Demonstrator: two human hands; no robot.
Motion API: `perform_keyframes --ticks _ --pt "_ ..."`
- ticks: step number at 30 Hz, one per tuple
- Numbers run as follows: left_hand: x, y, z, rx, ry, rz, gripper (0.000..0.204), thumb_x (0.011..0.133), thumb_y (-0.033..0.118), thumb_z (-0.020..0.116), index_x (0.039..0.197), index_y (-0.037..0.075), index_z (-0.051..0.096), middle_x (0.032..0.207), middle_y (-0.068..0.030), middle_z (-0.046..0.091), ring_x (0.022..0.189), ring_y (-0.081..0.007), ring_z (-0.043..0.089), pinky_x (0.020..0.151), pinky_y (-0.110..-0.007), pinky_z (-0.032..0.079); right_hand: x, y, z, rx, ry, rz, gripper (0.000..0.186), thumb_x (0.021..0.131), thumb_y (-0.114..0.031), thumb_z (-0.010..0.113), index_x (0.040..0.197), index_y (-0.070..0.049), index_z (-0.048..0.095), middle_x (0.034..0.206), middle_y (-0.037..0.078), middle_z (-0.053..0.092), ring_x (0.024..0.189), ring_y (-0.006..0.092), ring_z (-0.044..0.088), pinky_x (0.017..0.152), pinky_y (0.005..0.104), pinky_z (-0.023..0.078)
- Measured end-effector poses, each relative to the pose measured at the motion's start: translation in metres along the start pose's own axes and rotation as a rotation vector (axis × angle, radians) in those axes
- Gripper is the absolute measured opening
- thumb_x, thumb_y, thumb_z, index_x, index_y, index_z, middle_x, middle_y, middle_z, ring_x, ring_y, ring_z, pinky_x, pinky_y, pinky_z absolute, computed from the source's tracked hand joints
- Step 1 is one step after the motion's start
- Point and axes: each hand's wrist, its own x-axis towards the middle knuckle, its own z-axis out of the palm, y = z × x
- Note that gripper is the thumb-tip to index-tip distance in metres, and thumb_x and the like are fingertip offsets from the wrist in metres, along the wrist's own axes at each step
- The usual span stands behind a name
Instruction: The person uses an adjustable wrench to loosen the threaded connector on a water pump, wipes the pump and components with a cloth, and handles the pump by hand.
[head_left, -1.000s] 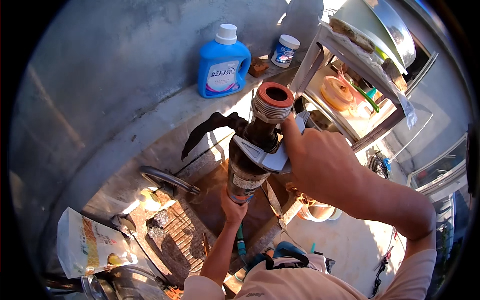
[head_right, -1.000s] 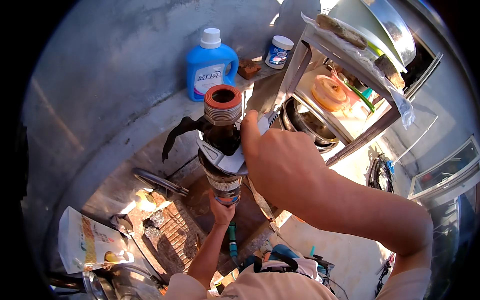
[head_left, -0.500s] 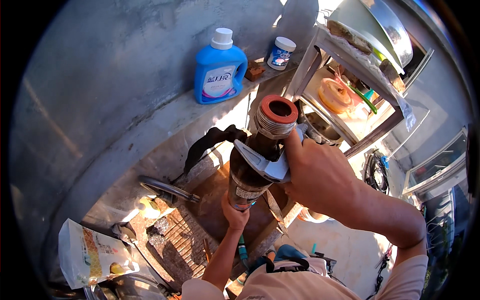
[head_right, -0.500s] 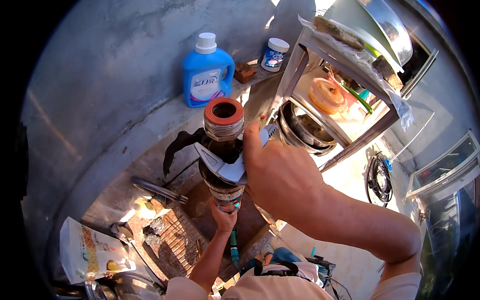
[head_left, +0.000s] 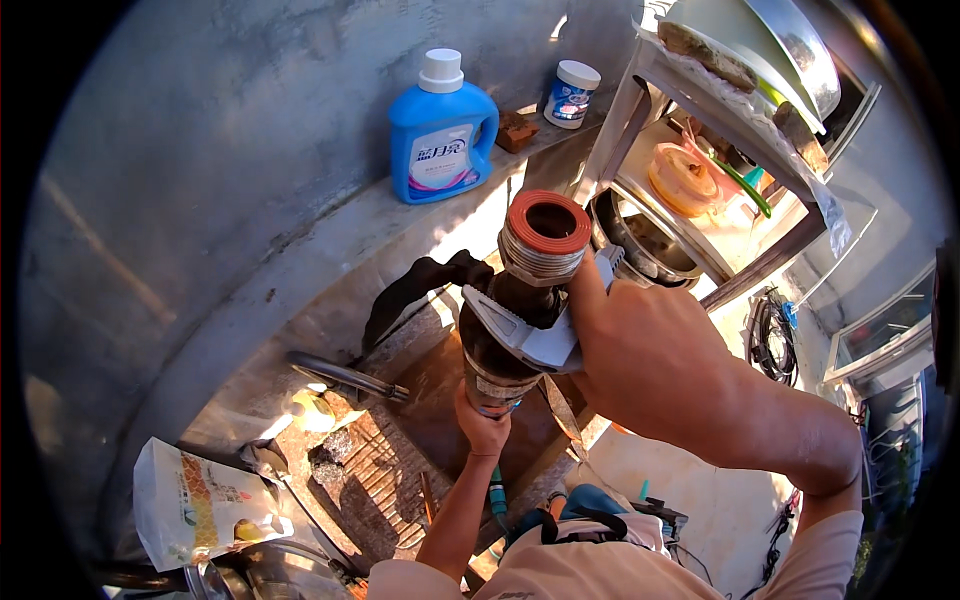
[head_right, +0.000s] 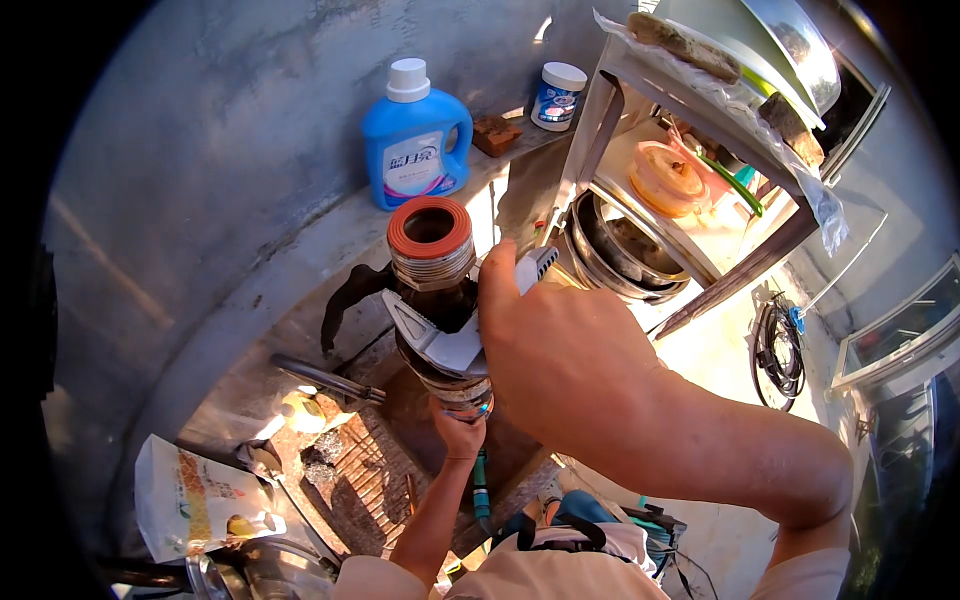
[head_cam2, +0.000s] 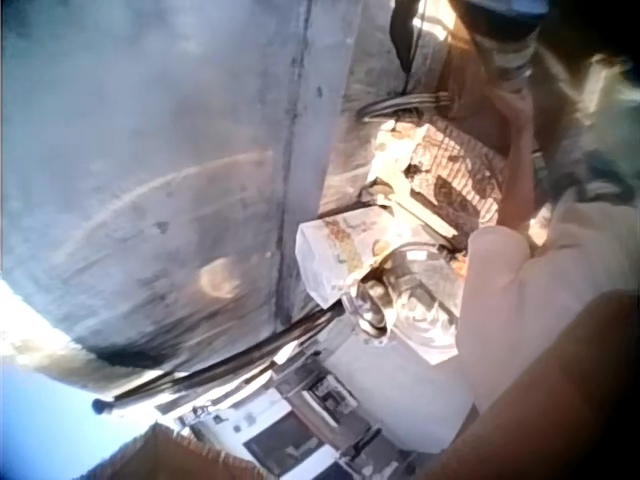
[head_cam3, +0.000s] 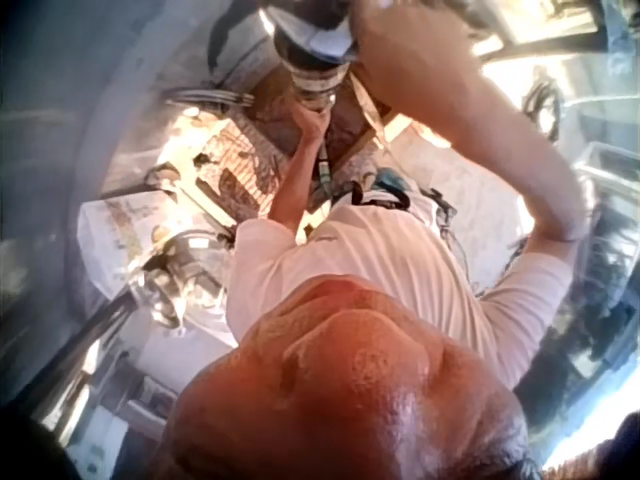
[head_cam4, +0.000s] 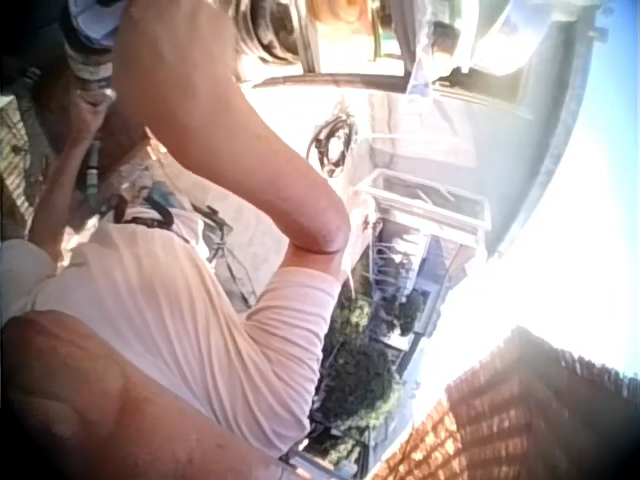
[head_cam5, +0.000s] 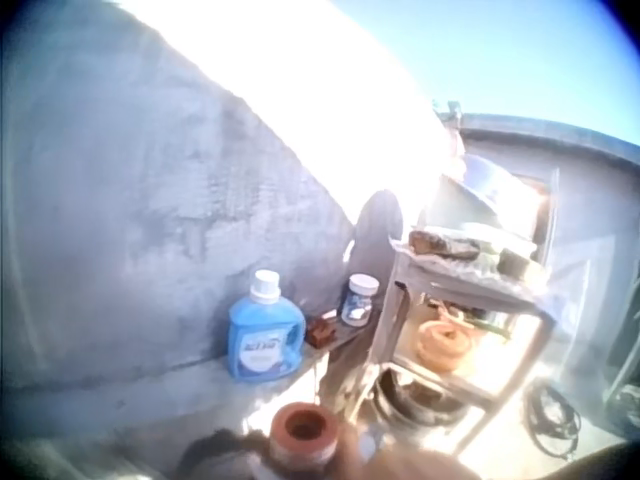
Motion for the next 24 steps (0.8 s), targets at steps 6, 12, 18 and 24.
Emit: perform_keyframes --ticks 6,12,18,24 --pt "-0.011 -0.077 -0.009 -0.218 0.035 -0.251 0.066 0.077 0.026 0.074 0.132 0.007 0.041 0.121 -0.0172 0.050 0.105 -0.0355 0.053 0.085 -0.045 0.048 0.003 -0.007 0.002 0.006 0.076 -0.052 0.062 0.076 -0.009 0.056 0.128 0.019 0.036 0.064 0.015 0.063 0.054 0.0267 0.064 0.045 0.0364 0.047" --pt "0.004 0.026 -0.007 -0.417 -0.079 -0.343 0.060 0.083 0.016 0.070 0.132 0.005 0.037 0.119 -0.0139 0.050 0.102 -0.0242 0.054 0.077 -0.039 0.051 0.006 0.017 0.007 0.160 0.005 -0.045 0.089 0.073 -0.026 0.072 0.137 0.015 0.025 0.073 0.022 0.061 0.063 0.0371 0.063 0.056 0.0444 0.049" --pt "-0.005 0.012 -0.026 0.289 -0.218 -0.208 0.068 0.080 0.009 0.073 0.132 0.003 0.030 0.110 -0.0139 0.057 0.094 -0.0213 0.060 0.074 -0.038 0.055 0.009 0.032 0.026 0.220 0.207 -0.229 0.091 0.070 -0.024 0.073 0.141 0.008 0.026 0.076 0.019 0.059 0.062 0.0343 0.062 0.055 0.0418 0.049" --pt "0.004 0.065 -0.031 0.358 -0.222 -0.208 0.076 0.074 0.009 0.079 0.132 0.003 0.030 0.107 -0.0143 0.060 0.095 -0.0242 0.064 0.074 -0.037 0.056 0.024 0.055 0.037 0.169 0.348 -0.395 0.079 0.070 -0.013 0.065 0.139 0.008 0.034 0.077 0.018 0.061 0.060 0.0286 0.063 0.052 0.0376 0.050"
